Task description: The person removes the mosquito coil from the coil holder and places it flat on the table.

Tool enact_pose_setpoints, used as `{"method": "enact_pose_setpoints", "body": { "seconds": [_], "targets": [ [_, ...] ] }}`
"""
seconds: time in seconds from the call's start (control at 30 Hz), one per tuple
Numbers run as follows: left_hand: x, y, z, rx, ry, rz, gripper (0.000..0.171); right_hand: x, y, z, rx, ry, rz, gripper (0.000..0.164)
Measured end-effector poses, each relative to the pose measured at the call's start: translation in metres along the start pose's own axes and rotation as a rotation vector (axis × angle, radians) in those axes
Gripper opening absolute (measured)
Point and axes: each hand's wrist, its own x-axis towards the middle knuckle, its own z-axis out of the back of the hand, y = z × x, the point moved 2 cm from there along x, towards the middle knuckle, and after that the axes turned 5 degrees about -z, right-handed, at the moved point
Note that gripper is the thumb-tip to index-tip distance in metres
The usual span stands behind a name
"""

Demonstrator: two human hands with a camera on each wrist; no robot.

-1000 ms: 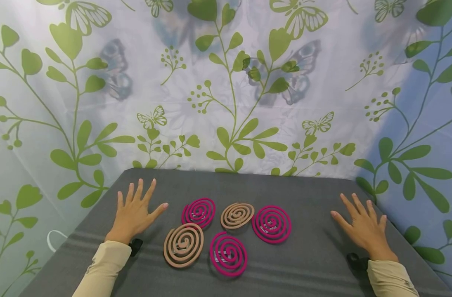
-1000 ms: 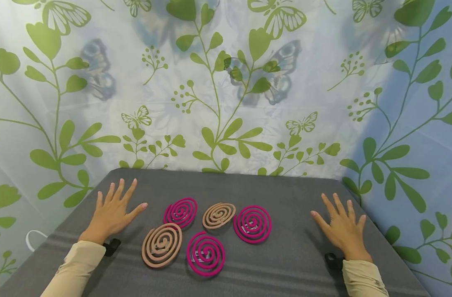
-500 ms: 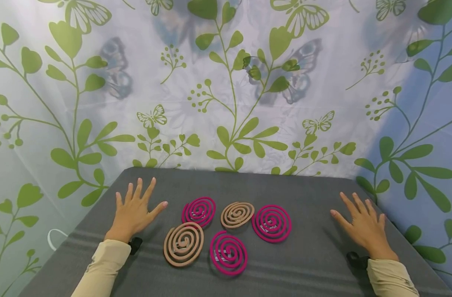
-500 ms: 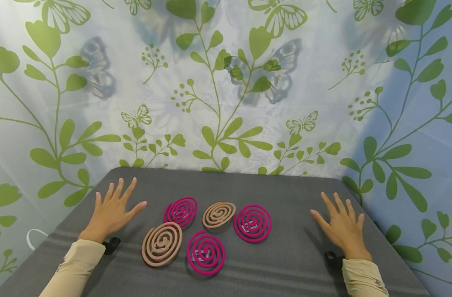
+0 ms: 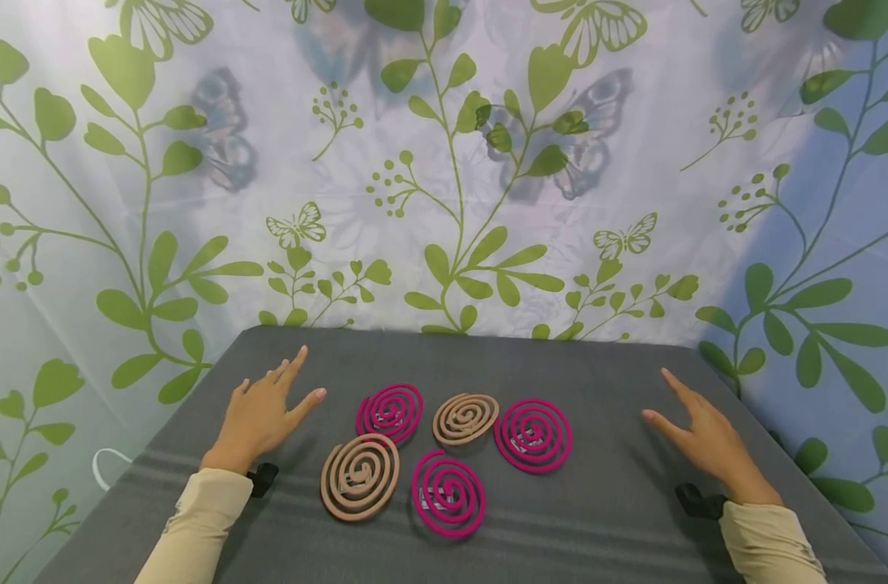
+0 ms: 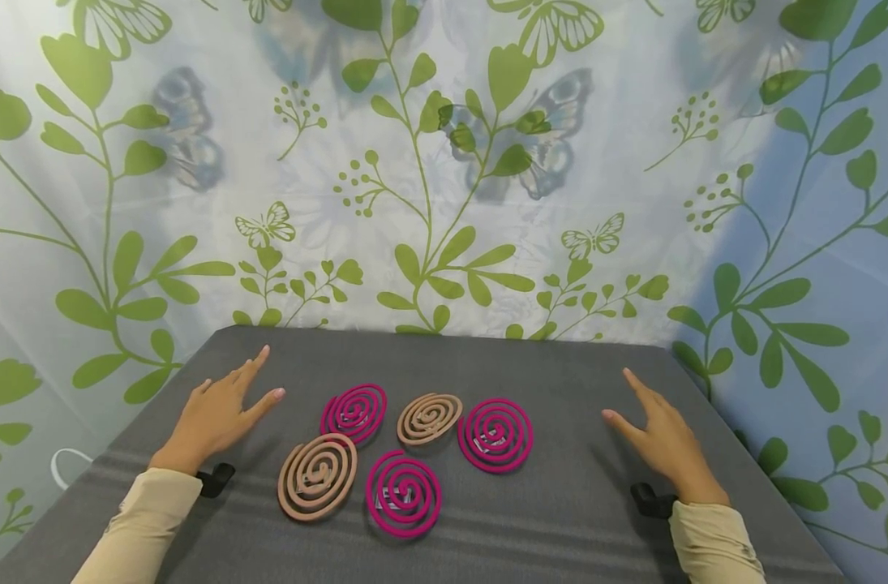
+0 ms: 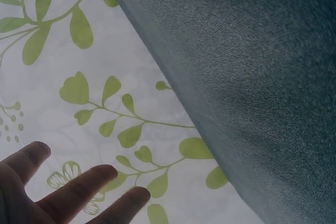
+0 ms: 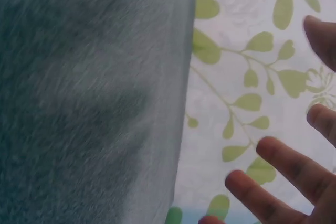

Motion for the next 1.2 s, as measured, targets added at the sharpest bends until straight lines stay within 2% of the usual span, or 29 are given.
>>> {"method": "enact_pose_setpoints", "body": {
  "seconds": [0.23, 0.4, 0.6, 0.87, 1.0, 1.2],
  "targets": [
    [0.001, 0.002, 0.002, -0.125, -0.041, -0.045, 0.076, -0.004, 0.013, -0.001, 0.119, -0.074, 0.094, 0.091],
    [0.001, 0.001, 0.005, -0.220, -0.028, -0.040, 0.073, -0.004, 0.021, 0.002, 0.177, -0.070, 0.141, 0.085],
    [0.001, -0.002, 0.009, -0.329, -0.026, -0.047, 0.071, -0.001, 0.028, 0.005, 0.294, 0.018, 0.189, 0.077],
    [0.003, -0.006, 0.007, -0.507, -0.065, -0.165, 0.063, -0.001, 0.037, 0.007, 0.452, 0.114, 0.195, 0.060],
    [0.003, -0.013, 0.009, -0.551, -0.074, -0.198, 0.059, -0.005, 0.044, 0.007, 0.523, 0.156, 0.197, 0.049],
    [0.000, -0.022, 0.010, -0.604, -0.073, -0.234, 0.058, -0.009, 0.056, 0.005, 0.585, 0.211, 0.232, 0.043]
  ]
}}
